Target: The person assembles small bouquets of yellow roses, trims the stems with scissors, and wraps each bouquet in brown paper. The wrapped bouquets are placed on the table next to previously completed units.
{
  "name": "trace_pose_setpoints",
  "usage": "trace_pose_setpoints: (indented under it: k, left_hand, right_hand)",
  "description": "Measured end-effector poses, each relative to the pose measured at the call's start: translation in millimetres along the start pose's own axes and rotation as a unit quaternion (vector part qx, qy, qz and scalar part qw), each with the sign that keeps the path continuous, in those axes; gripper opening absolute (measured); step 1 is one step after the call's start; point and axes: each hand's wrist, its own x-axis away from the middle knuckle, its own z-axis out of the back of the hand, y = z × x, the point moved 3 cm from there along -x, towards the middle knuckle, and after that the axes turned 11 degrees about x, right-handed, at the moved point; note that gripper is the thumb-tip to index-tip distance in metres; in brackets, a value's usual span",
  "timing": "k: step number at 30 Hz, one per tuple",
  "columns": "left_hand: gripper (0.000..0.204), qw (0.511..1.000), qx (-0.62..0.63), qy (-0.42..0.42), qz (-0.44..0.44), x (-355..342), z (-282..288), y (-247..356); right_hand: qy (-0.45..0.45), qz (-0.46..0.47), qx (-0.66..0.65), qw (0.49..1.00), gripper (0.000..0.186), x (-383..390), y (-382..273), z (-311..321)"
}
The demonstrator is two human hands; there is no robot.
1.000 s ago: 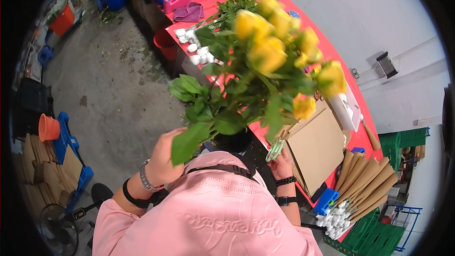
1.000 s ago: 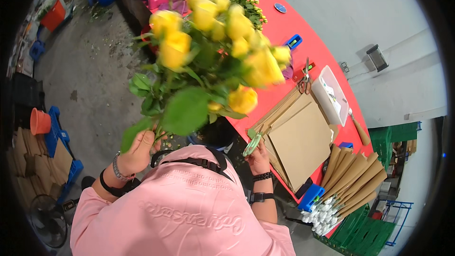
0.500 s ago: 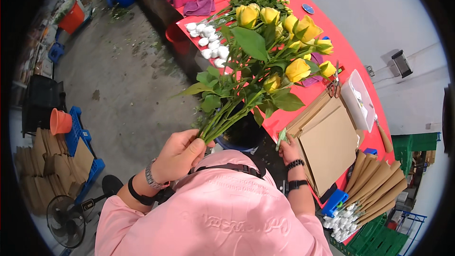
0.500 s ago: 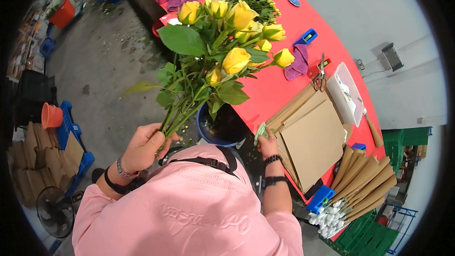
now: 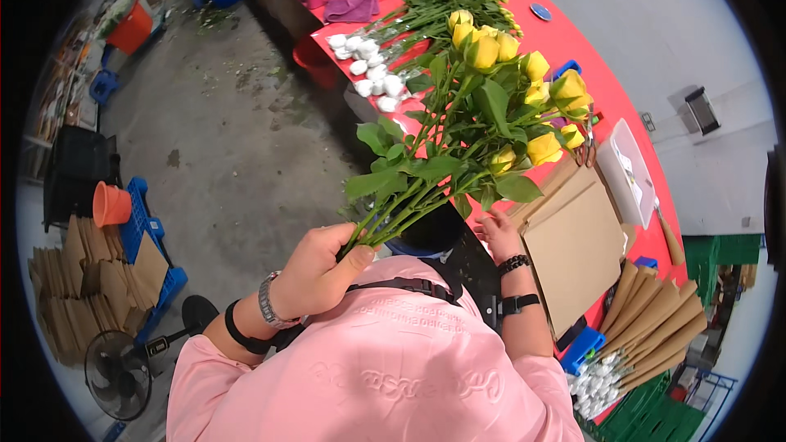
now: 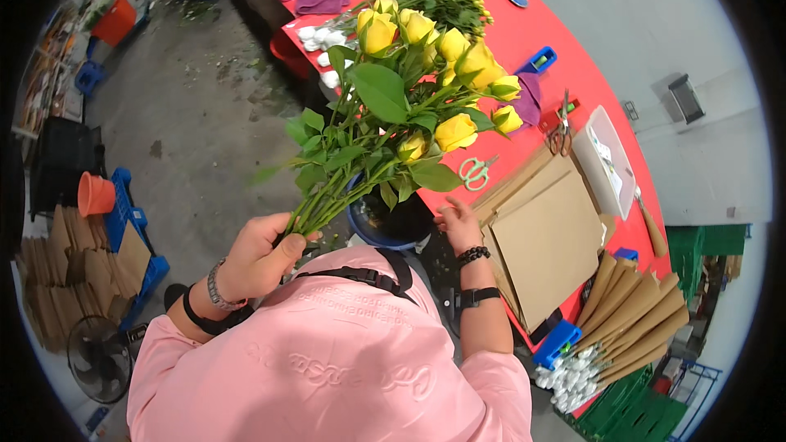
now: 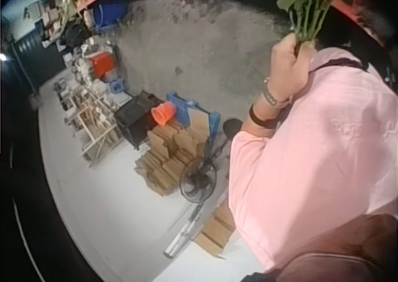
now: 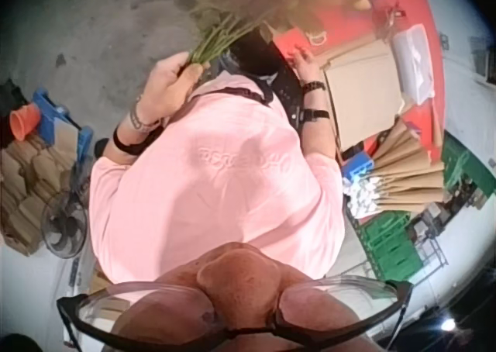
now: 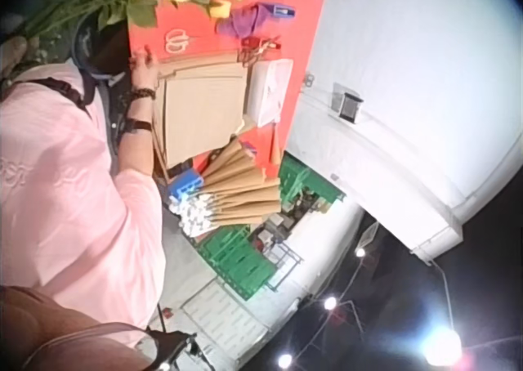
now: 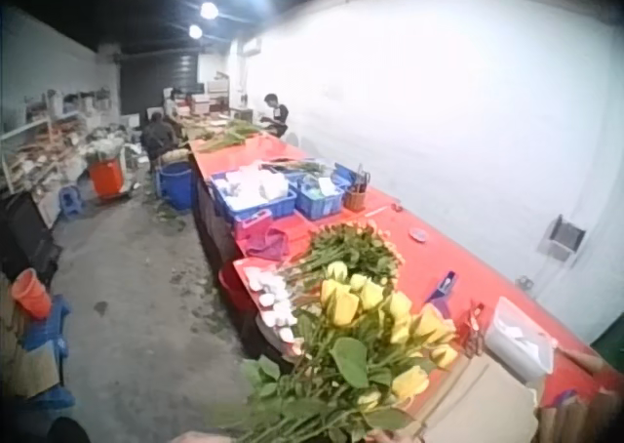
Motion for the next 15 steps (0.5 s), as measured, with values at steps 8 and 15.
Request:
trace_pose_setpoints:
  k: [8, 15]
  left_hand:
    - [0.035, 0.990, 0.013, -0.139, -0.001, -39.5, -38.0, -7.6]
    - [0.040, 0.948, -0.035, -0.306, -0.082, -105.2, -142.5, -27.7]
  right_hand:
    - [-0.142, 0.184, -0.009, 0.973, 0.027, 130.2, -116.0, -26.3]
    - [-0.093, 0.302, -0.140, 0.938, 0.042, 177.6, -131.4, 8.5]
